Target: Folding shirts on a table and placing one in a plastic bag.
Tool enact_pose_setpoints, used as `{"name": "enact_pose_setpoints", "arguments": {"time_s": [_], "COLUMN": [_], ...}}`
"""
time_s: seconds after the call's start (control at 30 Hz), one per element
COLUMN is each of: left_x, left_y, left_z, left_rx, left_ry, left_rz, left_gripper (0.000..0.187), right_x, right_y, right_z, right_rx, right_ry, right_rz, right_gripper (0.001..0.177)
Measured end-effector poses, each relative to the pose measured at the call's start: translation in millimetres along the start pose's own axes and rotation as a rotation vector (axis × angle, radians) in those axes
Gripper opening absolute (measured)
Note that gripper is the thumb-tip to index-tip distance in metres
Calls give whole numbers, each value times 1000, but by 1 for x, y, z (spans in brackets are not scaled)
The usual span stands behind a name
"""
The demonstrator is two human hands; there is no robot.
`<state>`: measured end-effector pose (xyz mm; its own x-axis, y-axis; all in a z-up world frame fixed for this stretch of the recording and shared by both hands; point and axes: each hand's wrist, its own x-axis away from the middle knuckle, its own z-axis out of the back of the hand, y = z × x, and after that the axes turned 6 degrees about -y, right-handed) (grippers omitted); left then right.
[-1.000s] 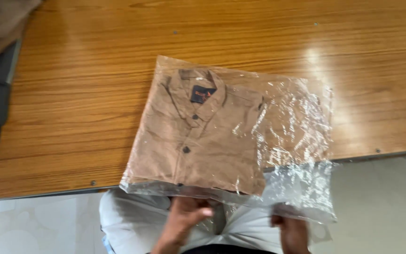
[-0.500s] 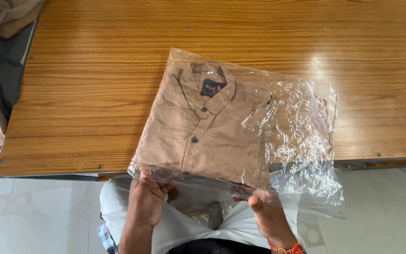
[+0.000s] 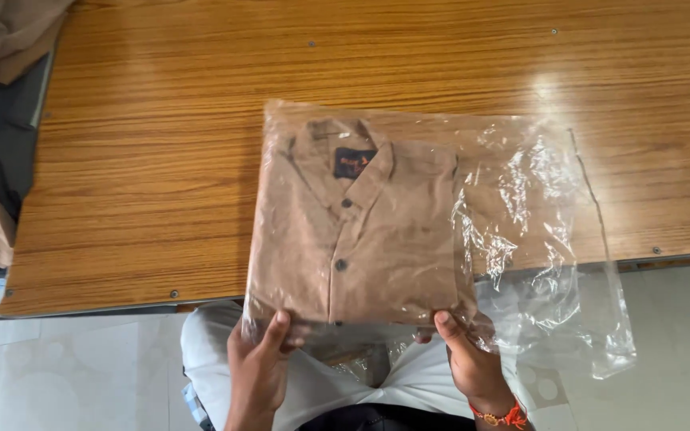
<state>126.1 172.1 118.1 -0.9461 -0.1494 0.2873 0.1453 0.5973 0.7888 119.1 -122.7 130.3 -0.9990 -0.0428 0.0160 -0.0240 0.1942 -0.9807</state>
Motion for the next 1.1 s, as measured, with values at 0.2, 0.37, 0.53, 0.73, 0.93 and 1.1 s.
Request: {"name": "enact_pose_setpoints", "arguments": {"time_s": [0.2, 0.37, 0.53, 0.73, 0.93, 1.1], "left_x": [24, 18, 3, 15, 36, 41], "left_y": [-19, 16, -13, 37, 66, 85], "left_z": [39, 41, 60, -12, -40, -57], "left_rx": [-127, 307, 203, -239, -733, -902], "left_ry": [-68, -594, -237, -94, -92, -135], "left_rz": [63, 100, 208, 252, 212, 133], "left_gripper": [50, 68, 48, 31, 28, 29], "right_x": [10, 13, 1, 4, 15, 10], "right_y": [-5, -9, -23, -46, -48, -70], "right_z": [10, 7, -12, -23, -12, -24], "right_rx": [-288, -323, -208, -72, -46, 89], "right_ry": [-95, -111, 72, 149, 128, 244], "right_rz": [0, -31, -127, -137, -206, -218], "right_gripper": [64, 83, 68, 62, 60, 62]}}
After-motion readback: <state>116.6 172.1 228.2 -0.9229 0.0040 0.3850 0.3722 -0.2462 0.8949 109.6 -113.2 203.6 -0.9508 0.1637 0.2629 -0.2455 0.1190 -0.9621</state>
